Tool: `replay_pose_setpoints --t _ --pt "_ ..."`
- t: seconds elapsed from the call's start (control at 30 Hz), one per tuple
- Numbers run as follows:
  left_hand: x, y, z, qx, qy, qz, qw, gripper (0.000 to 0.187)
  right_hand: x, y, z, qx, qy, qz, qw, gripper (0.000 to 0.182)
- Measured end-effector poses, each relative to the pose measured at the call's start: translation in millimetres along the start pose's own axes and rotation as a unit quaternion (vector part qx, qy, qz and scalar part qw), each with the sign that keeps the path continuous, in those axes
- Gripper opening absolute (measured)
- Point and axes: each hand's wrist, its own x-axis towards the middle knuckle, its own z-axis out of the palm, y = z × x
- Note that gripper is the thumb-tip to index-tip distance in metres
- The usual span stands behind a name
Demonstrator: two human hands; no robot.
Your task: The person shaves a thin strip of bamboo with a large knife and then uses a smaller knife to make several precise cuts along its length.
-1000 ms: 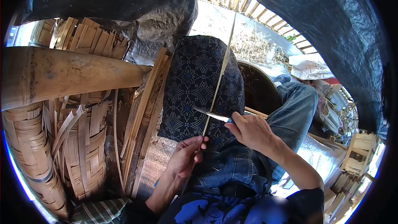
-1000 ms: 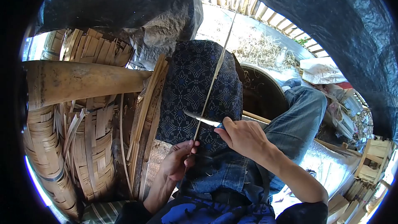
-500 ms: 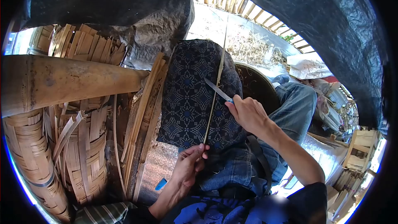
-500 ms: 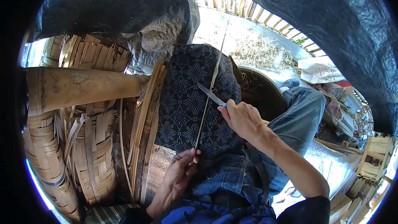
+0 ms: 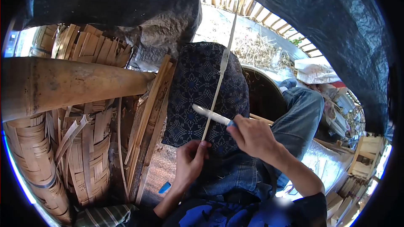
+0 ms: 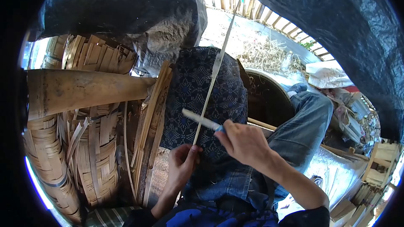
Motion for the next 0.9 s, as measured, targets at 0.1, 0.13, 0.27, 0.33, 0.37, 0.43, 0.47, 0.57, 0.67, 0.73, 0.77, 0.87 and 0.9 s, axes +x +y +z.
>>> replay_pose_setpoints --t 0.1,0.13,0.27,0.33,0.37,0.43,0.47,0.57,0.67,0.73,0.77,0.87,0.9 --pt "-0.5 -0.5 11.8 0.135 0.053 0.085 0.986 0.024 -11.0 -4.3 9.2 -0.063 -0.03 0.018 0.997 0.036" --pt "-1.7 -0.8 14.7 0.157 0.07 0.09 0.981 0.023 -12.6 -5.0 11.6 -0.094 -0.051 0.029 0.994 0.037" --pt "-10.8 -0.8 22.8 0.174 0.094 0.09 0.976 0.021 -4.7 -3.0 14.8 -0.109 -0.052 0.073 0.99 0.039" --pt "-8.6 -3.0 21.9 0.169 0.091 0.091 0.977 0.021 2.9 5.7 14.6 -0.098 -0.036 0.055 0.993 0.04" --pt "-7.9 -4.4 21.6 0.164 0.087 0.091 0.978 0.02 4.9 7.3 14.4 -0.088 -0.049 0.05 0.994 0.04" --pt "-7.1 -6.5 19.6 0.157 0.081 0.094 0.98 0.021 11.5 11.6 13.6 -0.083 -0.058 0.043 0.994 0.04" --pt "-7.6 -7.1 18.6 0.15 0.075 0.094 0.981 0.021 15.7 14.4 13.6 -0.078 -0.045 0.057 0.994 0.037" --pt "-14.6 -8.7 16.8 0.132 0.055 0.075 0.987 0.024 33.3 32.3 17.1 -0.097 -0.008 0.058 0.994 0.037" --pt "-10.8 -20.1 12.3 0.071 0.04 0.104 0.991 0.025 50.8 45.8 9.8 -0.122 0.002 0.061 0.991 0.038" --pt "-11.0 -3.3 7.1 -0.002 0.01 0.024 1.0 0.025 56.3 52.1 3.1 -0.102 0.062 -0.013 0.993 0.035" --pt "-10.8 2.7 2.9 -0.078 -0.017 -0.067 0.995 0.026 50.5 48.5 0.0 -0.058 0.087 -0.021 0.994 0.033" --pt "-2.4 -8.9 -12.5 -0.183 -0.079 -0.097 0.975 0.027 23.9 23.3 -5.2 0.026 0.05 -0.01 0.998 0.035" --pt "-0.8 -10.7 -15.1 -0.207 -0.097 -0.108 0.967 0.029 18.1 19.7 -0.9 0.03 0.047 -0.013 0.998 0.035"
